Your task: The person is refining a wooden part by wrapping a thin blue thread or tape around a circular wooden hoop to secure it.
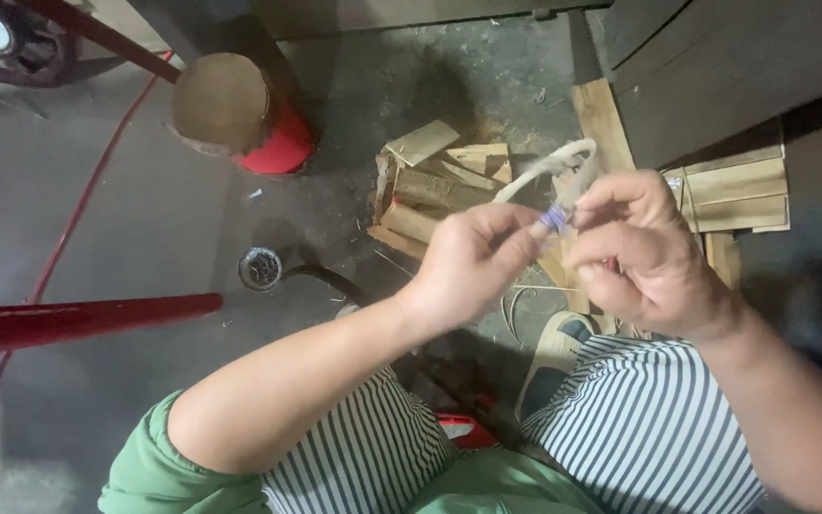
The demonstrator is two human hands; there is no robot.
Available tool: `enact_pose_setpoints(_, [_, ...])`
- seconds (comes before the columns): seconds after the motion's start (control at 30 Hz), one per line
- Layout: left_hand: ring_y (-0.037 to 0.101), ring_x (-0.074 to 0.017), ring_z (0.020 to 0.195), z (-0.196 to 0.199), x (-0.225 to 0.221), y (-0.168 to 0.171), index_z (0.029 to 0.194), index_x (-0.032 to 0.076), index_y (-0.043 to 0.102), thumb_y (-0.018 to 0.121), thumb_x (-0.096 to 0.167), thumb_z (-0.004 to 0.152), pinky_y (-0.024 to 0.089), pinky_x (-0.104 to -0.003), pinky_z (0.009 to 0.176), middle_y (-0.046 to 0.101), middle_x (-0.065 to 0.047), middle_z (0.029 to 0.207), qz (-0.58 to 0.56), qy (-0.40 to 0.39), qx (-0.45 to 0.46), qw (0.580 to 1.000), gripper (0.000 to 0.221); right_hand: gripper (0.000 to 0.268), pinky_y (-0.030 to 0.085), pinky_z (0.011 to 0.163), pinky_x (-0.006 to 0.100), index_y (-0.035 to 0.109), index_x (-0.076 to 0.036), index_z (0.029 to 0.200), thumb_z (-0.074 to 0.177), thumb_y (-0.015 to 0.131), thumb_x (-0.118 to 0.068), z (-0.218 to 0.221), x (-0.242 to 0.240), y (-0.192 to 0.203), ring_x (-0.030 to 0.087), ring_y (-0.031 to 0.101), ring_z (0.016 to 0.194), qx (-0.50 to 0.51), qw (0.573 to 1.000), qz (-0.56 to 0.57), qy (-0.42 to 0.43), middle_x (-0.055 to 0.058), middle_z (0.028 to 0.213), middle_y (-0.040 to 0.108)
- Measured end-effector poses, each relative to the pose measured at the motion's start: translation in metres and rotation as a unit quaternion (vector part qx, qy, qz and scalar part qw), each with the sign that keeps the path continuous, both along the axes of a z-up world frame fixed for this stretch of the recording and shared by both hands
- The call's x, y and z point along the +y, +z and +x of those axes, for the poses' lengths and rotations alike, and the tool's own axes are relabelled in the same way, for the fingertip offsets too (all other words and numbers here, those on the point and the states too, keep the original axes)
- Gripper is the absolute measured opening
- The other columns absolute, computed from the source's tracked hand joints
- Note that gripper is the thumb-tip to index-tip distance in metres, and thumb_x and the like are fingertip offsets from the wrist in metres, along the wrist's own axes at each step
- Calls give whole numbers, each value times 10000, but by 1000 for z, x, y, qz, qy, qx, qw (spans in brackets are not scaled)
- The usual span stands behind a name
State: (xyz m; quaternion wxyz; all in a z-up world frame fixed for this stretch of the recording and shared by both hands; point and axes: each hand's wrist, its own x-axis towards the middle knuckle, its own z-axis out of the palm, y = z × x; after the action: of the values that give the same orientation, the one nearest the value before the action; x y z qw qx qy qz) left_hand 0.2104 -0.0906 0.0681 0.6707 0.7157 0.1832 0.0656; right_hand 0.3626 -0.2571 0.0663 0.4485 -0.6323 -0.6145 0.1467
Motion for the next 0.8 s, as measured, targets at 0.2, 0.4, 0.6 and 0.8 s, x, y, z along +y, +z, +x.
enact_pose_setpoints(0.2, [623, -74, 726, -1, 11, -5, 1099, 20, 730, 643, 135, 985, 522, -214, 641, 698, -18, 876, 5, 19, -74, 997, 184, 162, 319, 515, 201, 650, -33, 987, 929, 626, 116, 6, -6, 16, 60, 396, 567, 11, 996, 1, -90, 99, 1047, 698])
enact_pose_setpoints(0.4, [595, -116, 666, 1, 5, 2, 1064, 54, 737, 688, 80, 935, 507, -262, 570, 656, -24, 803, 169, 2, -130, 977, 141, 202, 479, 518, 215, 669, 72, 1006, 853, 771, -10, -22, 3, 24, 117, 609, 588, 93, 975, -99, -178, 114, 830, 723])
enact_pose_setpoints(0.6, [571, -105, 648, -1, 7, 8, 1061, 23, 737, 672, 86, 949, 496, -248, 558, 642, -25, 820, 140, 15, -115, 983, 144, 107, 464, 518, 193, 719, 37, 1031, 929, 689, 20, -25, 3, 29, 80, 588, 583, 141, 953, -158, -215, 50, 757, 706])
enact_pose_setpoints(0.8, [556, -98, 616, -1, 8, 5, 1051, 21, 739, 659, 97, 952, 486, -245, 537, 635, -24, 794, 148, -3, -115, 982, 148, 133, 556, 759, 226, 603, 79, 1112, 985, 601, 116, -21, -4, 25, 150, 679, 835, 168, 961, -91, -200, 142, 993, 700])
